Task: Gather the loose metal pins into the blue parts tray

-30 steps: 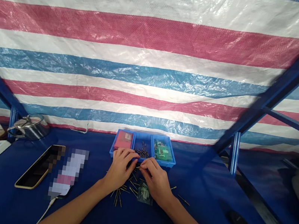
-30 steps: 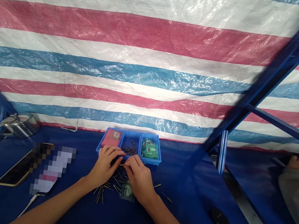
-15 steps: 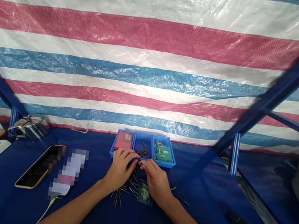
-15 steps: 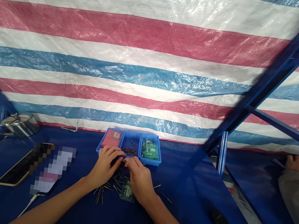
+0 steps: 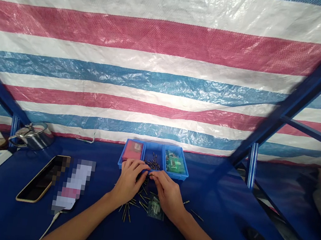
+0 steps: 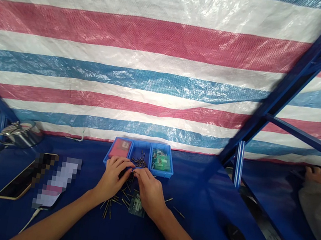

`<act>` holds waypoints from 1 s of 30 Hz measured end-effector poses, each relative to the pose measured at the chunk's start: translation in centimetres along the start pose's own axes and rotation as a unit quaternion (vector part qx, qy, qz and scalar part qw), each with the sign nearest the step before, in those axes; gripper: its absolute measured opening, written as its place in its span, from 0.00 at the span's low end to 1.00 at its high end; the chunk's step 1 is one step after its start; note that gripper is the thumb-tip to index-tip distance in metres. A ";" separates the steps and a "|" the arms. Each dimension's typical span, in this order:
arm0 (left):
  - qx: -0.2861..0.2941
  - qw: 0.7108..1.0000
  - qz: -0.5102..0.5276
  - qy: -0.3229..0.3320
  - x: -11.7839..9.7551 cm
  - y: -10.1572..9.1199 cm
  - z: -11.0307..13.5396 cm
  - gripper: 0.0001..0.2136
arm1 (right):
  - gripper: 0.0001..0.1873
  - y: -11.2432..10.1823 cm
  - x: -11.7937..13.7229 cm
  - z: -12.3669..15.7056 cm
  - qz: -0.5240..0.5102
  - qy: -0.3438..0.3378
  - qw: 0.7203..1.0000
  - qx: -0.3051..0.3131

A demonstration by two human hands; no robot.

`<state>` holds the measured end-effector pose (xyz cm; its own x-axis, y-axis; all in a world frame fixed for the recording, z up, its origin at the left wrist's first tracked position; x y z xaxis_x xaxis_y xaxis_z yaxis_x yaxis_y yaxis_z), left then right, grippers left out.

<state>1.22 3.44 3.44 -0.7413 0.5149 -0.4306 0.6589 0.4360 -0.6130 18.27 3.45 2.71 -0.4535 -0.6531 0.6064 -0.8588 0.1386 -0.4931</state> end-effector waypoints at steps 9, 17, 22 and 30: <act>0.003 1.000 0.002 -0.003 0.2 0.1 0.0 0.09 | 0.13 0.0 0.0 0.0 0.020 -0.006 1.000 0.006; 0.004 1.000 -0.002 -0.002 0.1 0.0 0.0 0.09 | 0.09 0.0 -0.3 0.0 -0.003 0.006 1.000 -0.008; 0.004 1.000 -0.004 0.001 0.0 -0.1 0.0 0.09 | 0.09 0.1 -0.6 0.1 0.000 0.022 1.000 -0.003; 0.004 1.000 -0.008 0.002 0.0 -0.1 0.0 0.08 | 0.06 0.2 -0.8 0.1 0.012 0.047 0.999 0.005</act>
Point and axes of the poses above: each hand's wrist, its own z-axis away from the middle knuckle, its own y-axis out of the palm, x = y × z, the point moved 5 cm from there along -z, towards the middle knuckle, and after that the axes turned 10 degrees about -x, right-handed, at the moved point
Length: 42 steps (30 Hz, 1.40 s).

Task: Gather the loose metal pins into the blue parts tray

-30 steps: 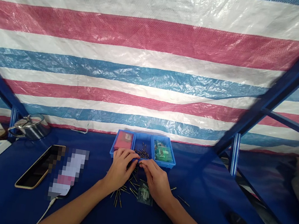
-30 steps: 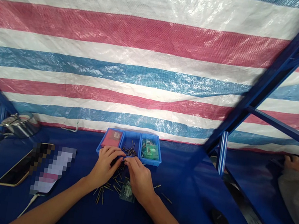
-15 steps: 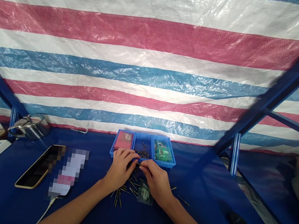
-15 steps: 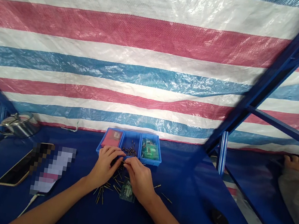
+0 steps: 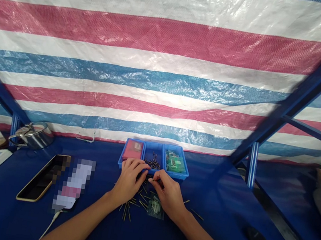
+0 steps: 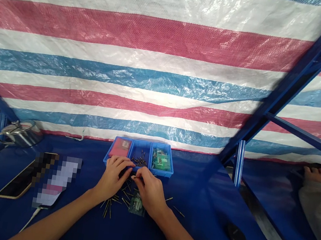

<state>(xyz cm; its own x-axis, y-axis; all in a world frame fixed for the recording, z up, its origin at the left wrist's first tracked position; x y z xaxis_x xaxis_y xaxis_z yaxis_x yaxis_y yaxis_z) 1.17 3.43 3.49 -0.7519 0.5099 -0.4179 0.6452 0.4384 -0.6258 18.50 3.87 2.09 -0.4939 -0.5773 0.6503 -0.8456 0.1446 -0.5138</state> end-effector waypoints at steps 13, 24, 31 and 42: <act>0.003 1.000 0.003 -0.001 0.0 0.0 0.0 0.08 | 0.09 0.3 -0.3 0.2 0.003 0.010 1.000 0.015; -0.005 1.000 -0.005 0.004 0.0 0.0 0.0 0.08 | 0.09 0.3 -0.4 0.2 -0.004 0.011 1.000 0.022; 0.000 1.000 0.000 0.001 0.0 0.0 0.0 0.08 | 0.11 0.3 -0.2 0.1 -0.001 0.013 1.000 0.022; -0.004 1.000 -0.001 0.001 0.1 0.0 0.0 0.08 | 0.10 0.3 0.0 0.1 0.009 -0.007 1.000 0.020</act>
Point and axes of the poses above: each hand's wrist, its own z-axis away from the middle knuckle, its own y-axis out of the palm, x = y × z, the point moved 5 cm from there along -z, towards the middle knuckle, and after that the axes turned 10 degrees about -x, right-handed, at the moved point
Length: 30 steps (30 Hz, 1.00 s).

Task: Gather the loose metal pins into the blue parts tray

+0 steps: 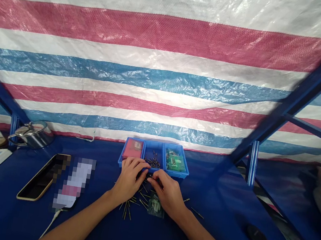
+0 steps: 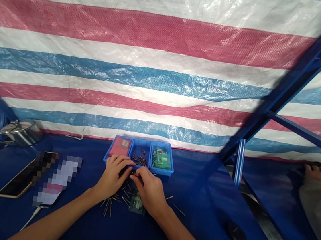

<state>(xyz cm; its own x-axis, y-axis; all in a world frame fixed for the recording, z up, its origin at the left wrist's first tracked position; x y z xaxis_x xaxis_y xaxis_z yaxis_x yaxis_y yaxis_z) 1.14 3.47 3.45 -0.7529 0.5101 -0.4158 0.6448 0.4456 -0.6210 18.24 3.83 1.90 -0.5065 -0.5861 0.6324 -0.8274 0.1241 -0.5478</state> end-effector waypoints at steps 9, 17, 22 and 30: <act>0.003 1.000 0.009 -0.003 0.0 0.0 0.0 0.09 | 0.13 -0.4 0.3 -0.2 -0.025 -0.016 1.000 -0.007; 0.000 1.000 -0.002 0.002 0.1 0.0 0.0 0.09 | 0.16 -0.3 0.1 -0.1 -0.017 -0.008 1.000 -0.007; 0.008 1.000 -0.004 -0.002 0.0 0.0 0.0 0.09 | 0.14 -0.4 0.1 -0.1 -0.020 0.006 1.000 -0.008; 0.005 1.000 0.005 -0.004 -0.1 0.0 0.0 0.08 | 0.12 -0.2 0.2 0.0 -0.028 0.002 1.000 -0.005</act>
Point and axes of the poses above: each hand's wrist, its own z-axis away from the middle knuckle, its own y-axis out of the palm, x = y × z, the point moved 5 cm from there along -z, towards the middle knuckle, and after that the axes turned 10 degrees about -x, right-handed, at the moved point
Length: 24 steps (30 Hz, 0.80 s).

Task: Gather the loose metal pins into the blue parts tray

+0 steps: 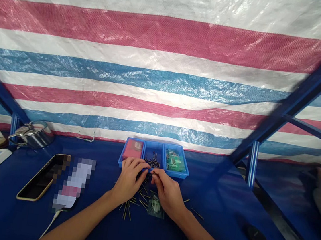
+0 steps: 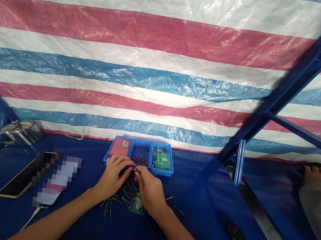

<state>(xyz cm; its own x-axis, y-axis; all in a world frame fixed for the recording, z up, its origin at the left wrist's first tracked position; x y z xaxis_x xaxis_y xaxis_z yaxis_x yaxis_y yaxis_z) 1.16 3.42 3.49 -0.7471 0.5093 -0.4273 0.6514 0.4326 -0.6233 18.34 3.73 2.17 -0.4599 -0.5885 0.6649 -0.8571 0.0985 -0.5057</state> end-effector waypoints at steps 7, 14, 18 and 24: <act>0.000 1.000 -0.002 0.001 0.0 0.0 -0.1 0.08 | 0.12 -0.1 0.0 -0.1 -0.002 -0.002 1.000 0.000; 0.001 1.000 -0.005 0.000 0.0 0.1 0.0 0.09 | 0.09 0.0 0.0 0.0 0.009 -0.006 1.000 0.003; 0.002 1.000 0.001 -0.002 0.0 0.0 -0.1 0.09 | 0.08 0.1 0.0 0.0 0.020 -0.005 1.000 0.000; -0.001 1.000 0.003 -0.002 0.0 0.0 -0.1 0.09 | 0.09 0.1 0.0 0.0 0.015 -0.022 1.000 -0.008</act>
<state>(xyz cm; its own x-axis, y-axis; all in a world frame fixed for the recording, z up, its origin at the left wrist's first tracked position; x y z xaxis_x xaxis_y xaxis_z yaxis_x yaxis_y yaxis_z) 1.18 3.48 3.53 -0.7435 0.5089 -0.4339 0.6565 0.4315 -0.6187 18.24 3.75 2.09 -0.4745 -0.6195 0.6254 -0.8473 0.1287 -0.5153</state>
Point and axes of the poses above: each hand's wrist, its own z-axis away from the middle knuckle, its own y-axis out of the palm, x = y × z, the point moved 5 cm from there along -z, towards the middle knuckle, and after that the axes turned 10 degrees about -x, right-handed, at the moved point
